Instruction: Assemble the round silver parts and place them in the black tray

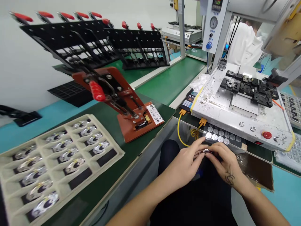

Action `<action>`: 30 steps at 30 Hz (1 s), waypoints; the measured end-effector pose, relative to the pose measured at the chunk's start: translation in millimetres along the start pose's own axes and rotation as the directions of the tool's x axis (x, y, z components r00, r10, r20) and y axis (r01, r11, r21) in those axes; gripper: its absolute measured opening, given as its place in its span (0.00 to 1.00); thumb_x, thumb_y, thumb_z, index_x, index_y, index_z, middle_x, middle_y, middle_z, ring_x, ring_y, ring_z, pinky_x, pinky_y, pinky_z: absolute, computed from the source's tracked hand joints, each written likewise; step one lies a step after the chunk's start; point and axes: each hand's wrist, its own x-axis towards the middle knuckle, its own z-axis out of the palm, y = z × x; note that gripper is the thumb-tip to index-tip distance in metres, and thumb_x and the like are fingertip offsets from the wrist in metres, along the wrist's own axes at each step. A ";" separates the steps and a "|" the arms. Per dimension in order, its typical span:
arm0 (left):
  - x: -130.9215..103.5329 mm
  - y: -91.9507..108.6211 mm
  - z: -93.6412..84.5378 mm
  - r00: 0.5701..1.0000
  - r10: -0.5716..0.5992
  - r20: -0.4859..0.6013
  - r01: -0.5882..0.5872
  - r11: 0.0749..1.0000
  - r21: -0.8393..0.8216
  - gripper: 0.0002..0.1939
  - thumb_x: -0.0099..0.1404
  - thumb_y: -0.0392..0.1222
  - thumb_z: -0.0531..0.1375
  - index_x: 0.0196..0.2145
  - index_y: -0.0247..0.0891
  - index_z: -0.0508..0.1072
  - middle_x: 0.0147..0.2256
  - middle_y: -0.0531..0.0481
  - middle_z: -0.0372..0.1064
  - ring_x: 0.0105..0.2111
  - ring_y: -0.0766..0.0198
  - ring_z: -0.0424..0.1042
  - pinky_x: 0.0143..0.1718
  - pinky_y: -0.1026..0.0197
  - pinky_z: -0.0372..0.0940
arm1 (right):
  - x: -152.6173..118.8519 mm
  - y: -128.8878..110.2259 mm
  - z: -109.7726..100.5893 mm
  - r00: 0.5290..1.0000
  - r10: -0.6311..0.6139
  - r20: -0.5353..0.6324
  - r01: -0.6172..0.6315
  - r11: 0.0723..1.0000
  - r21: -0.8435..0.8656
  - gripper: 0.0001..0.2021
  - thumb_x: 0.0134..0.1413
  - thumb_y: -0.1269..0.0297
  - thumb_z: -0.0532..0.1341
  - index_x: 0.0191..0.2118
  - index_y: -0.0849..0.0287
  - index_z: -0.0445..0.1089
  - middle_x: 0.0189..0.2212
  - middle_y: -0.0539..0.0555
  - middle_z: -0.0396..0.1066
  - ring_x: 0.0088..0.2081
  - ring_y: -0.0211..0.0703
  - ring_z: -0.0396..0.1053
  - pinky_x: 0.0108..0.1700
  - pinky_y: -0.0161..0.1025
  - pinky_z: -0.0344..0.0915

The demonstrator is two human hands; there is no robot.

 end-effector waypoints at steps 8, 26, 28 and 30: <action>1.6 7.4 6.4 0.981 -0.079 -0.175 0.028 0.962 -0.273 0.11 0.72 0.48 0.65 0.44 0.37 0.76 0.36 0.46 0.81 0.35 0.58 0.82 0.41 0.57 0.79 | 17.5 -5.4 17.2 0.938 0.344 0.029 -0.305 0.787 0.536 0.19 0.63 0.45 0.70 0.40 0.57 0.73 0.28 0.48 0.69 0.26 0.35 0.64 0.28 0.33 0.63; -7.4 18.1 -6.3 0.980 -0.028 -0.199 -0.001 0.990 -0.142 0.10 0.74 0.47 0.62 0.39 0.38 0.74 0.30 0.51 0.74 0.30 0.63 0.75 0.35 0.61 0.71 | 23.2 -21.3 10.4 0.980 0.180 0.085 -0.198 0.913 0.358 0.15 0.67 0.52 0.68 0.50 0.55 0.73 0.33 0.50 0.72 0.30 0.39 0.69 0.33 0.36 0.69; -6.4 17.1 -9.0 0.977 -0.036 -0.208 0.008 0.991 -0.131 0.09 0.74 0.46 0.62 0.39 0.38 0.74 0.30 0.52 0.73 0.29 0.64 0.74 0.34 0.61 0.70 | 29.1 -19.6 5.3 0.992 0.020 0.126 -0.050 0.971 0.233 0.21 0.66 0.57 0.69 0.61 0.52 0.69 0.37 0.51 0.72 0.32 0.40 0.70 0.36 0.38 0.72; -7.4 18.6 -13.2 0.975 -0.040 -0.218 0.013 0.992 -0.123 0.09 0.74 0.46 0.61 0.40 0.38 0.74 0.30 0.52 0.73 0.28 0.65 0.73 0.33 0.62 0.70 | 37.4 -18.7 0.6 0.967 -0.169 0.189 0.156 0.984 0.084 0.23 0.68 0.60 0.67 0.65 0.50 0.67 0.39 0.52 0.73 0.34 0.41 0.71 0.39 0.40 0.73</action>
